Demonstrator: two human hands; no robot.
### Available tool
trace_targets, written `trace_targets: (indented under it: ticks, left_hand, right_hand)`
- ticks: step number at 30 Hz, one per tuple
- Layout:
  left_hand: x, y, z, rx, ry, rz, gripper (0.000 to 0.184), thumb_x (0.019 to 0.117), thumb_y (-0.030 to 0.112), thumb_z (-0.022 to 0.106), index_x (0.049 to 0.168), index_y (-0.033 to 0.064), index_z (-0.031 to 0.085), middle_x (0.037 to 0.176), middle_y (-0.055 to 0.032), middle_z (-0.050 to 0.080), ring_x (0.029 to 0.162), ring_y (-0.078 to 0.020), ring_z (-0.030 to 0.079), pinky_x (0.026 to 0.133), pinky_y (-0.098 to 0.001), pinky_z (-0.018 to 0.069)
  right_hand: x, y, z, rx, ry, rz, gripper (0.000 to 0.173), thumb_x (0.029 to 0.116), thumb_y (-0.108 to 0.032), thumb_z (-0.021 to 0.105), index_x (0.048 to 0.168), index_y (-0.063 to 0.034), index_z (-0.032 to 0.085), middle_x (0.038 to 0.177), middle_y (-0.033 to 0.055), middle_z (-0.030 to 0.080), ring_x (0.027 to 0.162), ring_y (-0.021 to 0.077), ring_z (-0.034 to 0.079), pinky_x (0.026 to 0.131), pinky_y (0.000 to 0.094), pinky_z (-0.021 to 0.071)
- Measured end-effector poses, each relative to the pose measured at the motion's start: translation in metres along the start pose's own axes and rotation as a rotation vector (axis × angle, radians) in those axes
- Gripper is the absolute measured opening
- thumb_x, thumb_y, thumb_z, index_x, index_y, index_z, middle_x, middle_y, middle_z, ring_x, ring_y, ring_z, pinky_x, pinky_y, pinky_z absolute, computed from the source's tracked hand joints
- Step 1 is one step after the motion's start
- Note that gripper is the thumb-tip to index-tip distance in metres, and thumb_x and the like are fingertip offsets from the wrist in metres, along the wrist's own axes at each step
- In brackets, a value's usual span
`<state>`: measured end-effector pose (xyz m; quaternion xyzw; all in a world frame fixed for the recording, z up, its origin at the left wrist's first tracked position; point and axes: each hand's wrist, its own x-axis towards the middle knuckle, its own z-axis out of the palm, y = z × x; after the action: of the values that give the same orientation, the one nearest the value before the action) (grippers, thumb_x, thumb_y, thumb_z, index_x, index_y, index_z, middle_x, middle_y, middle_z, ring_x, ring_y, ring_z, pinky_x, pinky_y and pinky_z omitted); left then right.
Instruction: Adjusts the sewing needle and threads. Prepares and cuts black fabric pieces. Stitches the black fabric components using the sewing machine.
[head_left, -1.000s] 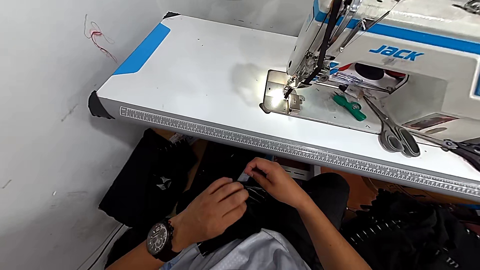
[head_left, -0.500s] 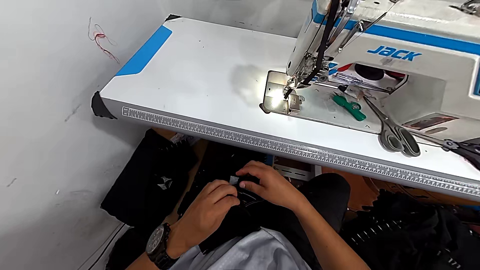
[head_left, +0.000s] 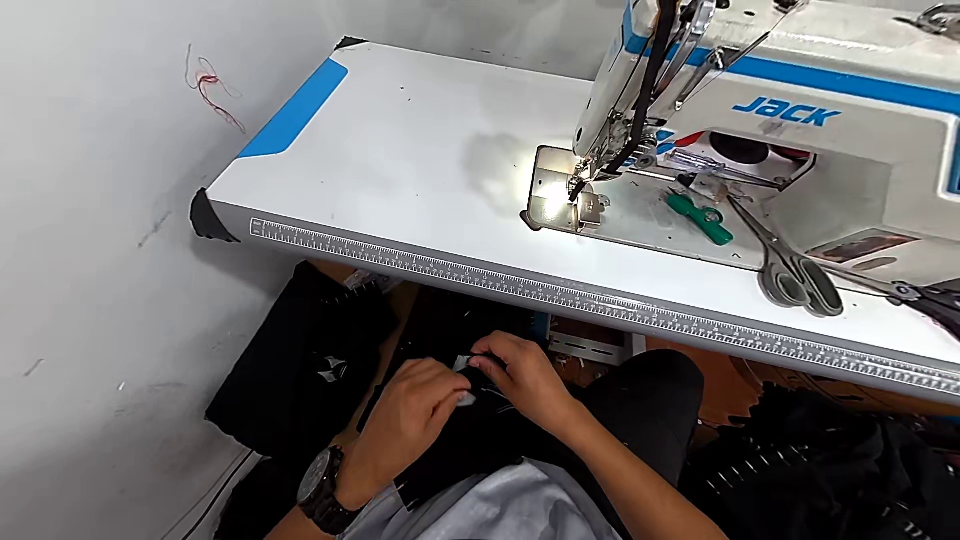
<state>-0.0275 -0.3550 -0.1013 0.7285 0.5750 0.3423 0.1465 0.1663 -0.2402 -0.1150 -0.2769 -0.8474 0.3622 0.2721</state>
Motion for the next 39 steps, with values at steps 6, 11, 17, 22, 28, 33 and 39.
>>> trace_targets:
  ticks: [6,11,17,22,28,33,39]
  left_hand:
    - [0.017,-0.008,0.016,-0.443,0.188,-0.241,0.011,0.0972,0.011,0.064,0.102,0.0106,0.074,0.122,-0.0016,0.071,0.107,-0.0143,0.070,0.089,-0.0320,0.0618]
    - [0.012,-0.009,0.003,-0.333,0.112,-0.273,0.009,0.0963,0.012,0.066,0.100,0.0133,0.074,0.117,0.0040,0.073,0.100,-0.0077,0.071,0.085,-0.0273,0.0621]
    - [0.001,-0.005,-0.020,-0.315,0.199,-0.225,0.007,0.0957,0.013,0.064,0.099,0.0139,0.070,0.110,0.0031,0.072,0.097,-0.0075,0.069,0.082,-0.0269,0.0617]
    - [-0.009,-0.002,-0.085,-0.334,0.527,-0.194,0.012,0.0976,0.014,0.065,0.108,0.0208,0.066,0.114,0.0066,0.071,0.102,-0.0072,0.069,0.086,-0.0229,0.0587]
    - [-0.016,-0.045,-0.031,-0.344,0.809,-0.498,0.009,0.0965,0.000,0.056,0.105,0.0021,0.057,0.110,-0.0028,0.066,0.101,-0.0070,0.065,0.089,-0.0261,0.0560]
    - [-0.008,-0.075,-0.132,0.142,1.029,-0.375,0.030,0.1052,0.009,0.049,0.117,-0.0184,0.049,0.103,-0.0098,0.062,0.095,-0.0009,0.059,0.087,-0.0203,0.0518]
    - [0.158,-0.050,-0.234,0.700,0.557,-0.172,0.041,0.1122,0.021,0.035,0.122,-0.0128,0.057,0.116,-0.0316,0.063,0.112,-0.0364,0.064,0.096,-0.0537,0.0495]
  right_hand:
    - [0.001,-0.007,0.000,0.094,0.016,-0.015,0.011,0.0988,-0.010,0.064,0.107,-0.0077,0.072,0.101,0.0013,0.072,0.093,0.0080,0.069,0.084,0.0266,0.0596]
    - [-0.018,0.002,-0.058,0.134,0.028,0.038,0.017,0.0988,-0.011,0.064,0.112,-0.0138,0.073,0.114,-0.0021,0.070,0.093,0.0085,0.067,0.079,0.0290,0.0607]
    - [-0.052,0.010,-0.067,0.111,-0.727,0.312,0.066,0.0984,-0.034,0.068,0.156,-0.0136,0.044,0.120,0.0166,0.070,0.080,0.0274,0.070,0.077,0.0505,0.0587]
    - [-0.058,-0.029,-0.075,-0.432,-0.153,-0.259,0.044,0.1058,-0.034,0.055,0.147,-0.0196,0.052,0.087,0.0050,0.069,0.068,0.0215,0.067,0.058,0.0379,0.0554]
    - [0.006,-0.077,-0.033,-0.457,-0.444,0.451,0.040,0.1074,-0.028,0.049,0.136,-0.0012,0.056,0.089,0.0232,0.070,0.083,0.0448,0.071,0.072,0.0615,0.0563]
    - [0.058,-0.178,0.011,-0.174,-0.560,0.248,0.033,0.1064,-0.023,0.053,0.135,-0.0062,0.056,0.100,0.0207,0.072,0.089,0.0413,0.072,0.072,0.0596,0.0579]
    - [0.115,-0.146,0.018,0.924,-0.198,0.072,0.055,0.1091,-0.014,0.047,0.159,-0.0021,0.026,0.099,0.0169,0.071,0.068,0.0165,0.068,0.060,0.0316,0.0586]
